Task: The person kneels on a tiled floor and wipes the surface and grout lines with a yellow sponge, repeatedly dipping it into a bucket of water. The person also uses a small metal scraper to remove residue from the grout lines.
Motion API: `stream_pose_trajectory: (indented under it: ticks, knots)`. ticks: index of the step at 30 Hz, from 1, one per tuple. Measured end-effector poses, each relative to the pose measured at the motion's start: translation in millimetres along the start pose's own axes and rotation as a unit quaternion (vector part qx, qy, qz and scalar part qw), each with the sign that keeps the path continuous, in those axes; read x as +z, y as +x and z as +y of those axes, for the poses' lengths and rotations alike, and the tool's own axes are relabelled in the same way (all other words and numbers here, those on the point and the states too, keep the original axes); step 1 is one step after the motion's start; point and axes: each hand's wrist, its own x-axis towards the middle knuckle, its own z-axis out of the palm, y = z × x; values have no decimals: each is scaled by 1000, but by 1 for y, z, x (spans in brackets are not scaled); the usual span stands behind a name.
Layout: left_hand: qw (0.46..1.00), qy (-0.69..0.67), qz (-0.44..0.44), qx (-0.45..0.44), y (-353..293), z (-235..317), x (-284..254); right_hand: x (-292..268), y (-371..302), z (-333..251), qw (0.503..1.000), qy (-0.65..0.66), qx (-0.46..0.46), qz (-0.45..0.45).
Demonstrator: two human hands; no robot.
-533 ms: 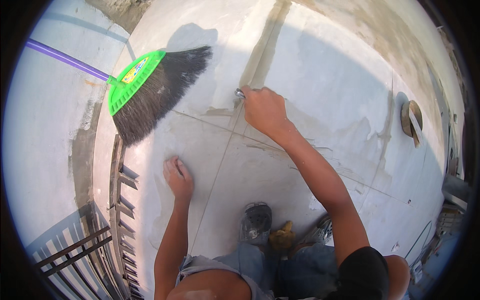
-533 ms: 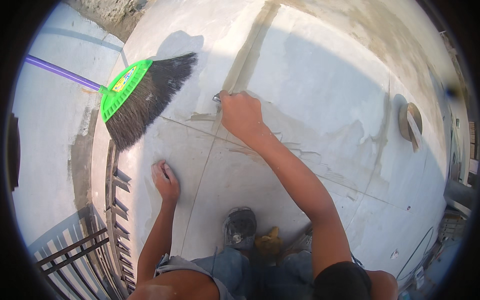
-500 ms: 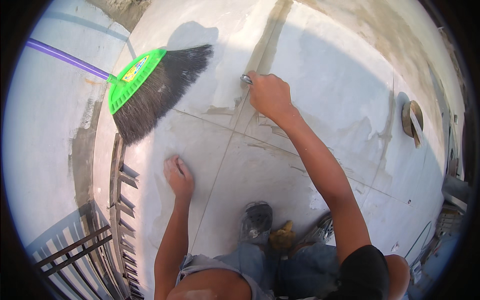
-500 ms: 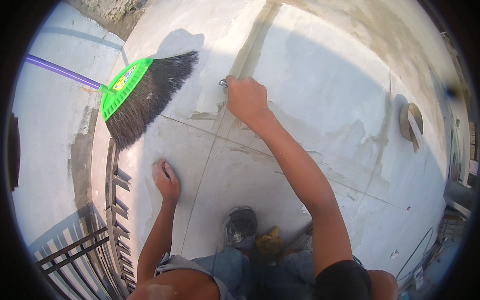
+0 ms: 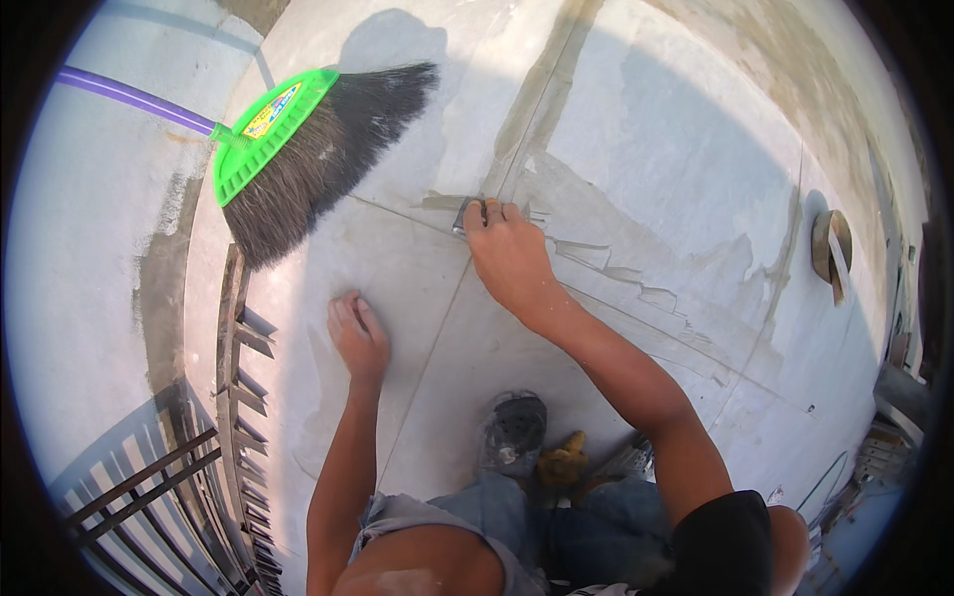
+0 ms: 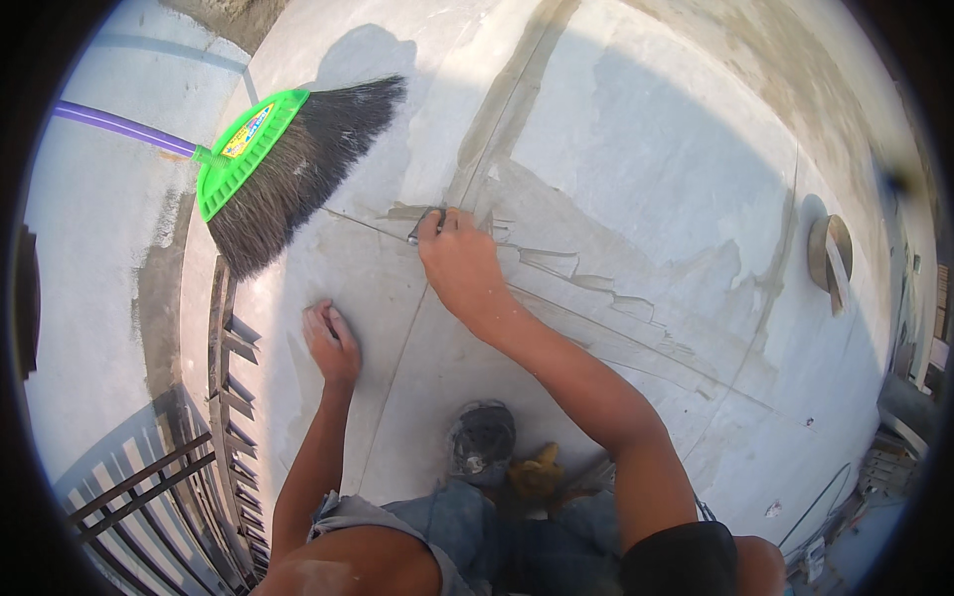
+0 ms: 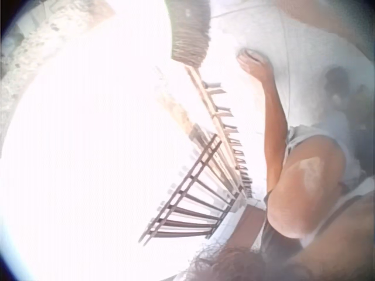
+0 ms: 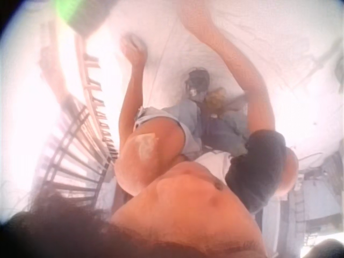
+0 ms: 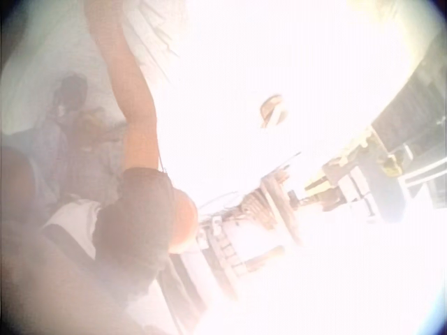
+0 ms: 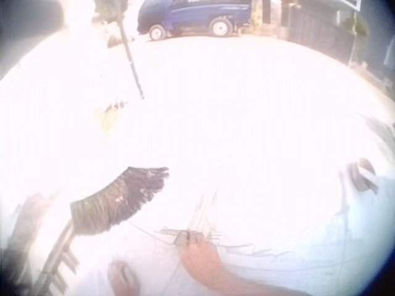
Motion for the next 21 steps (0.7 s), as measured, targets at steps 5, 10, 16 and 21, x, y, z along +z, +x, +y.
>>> stream_pose_trajectory:
  ticks: [5, 10, 16, 21]
  knots:
    - [999, 26, 20, 30, 2, -7, -3, -34, 4, 8, 994, 59, 52, -73]
    - [1000, -17, -17, 3, 3, 11, 1, -19, 90, 81, 977, -64, 180, 98]
    - [999, 16, 0, 30, -3, -10, -4, 31, -11, -23, 997, -71, 9, 11]
    - [1000, -6, -24, -5, 4, 0, -5, -18, 11, -14, 989, 81, 64, -106]
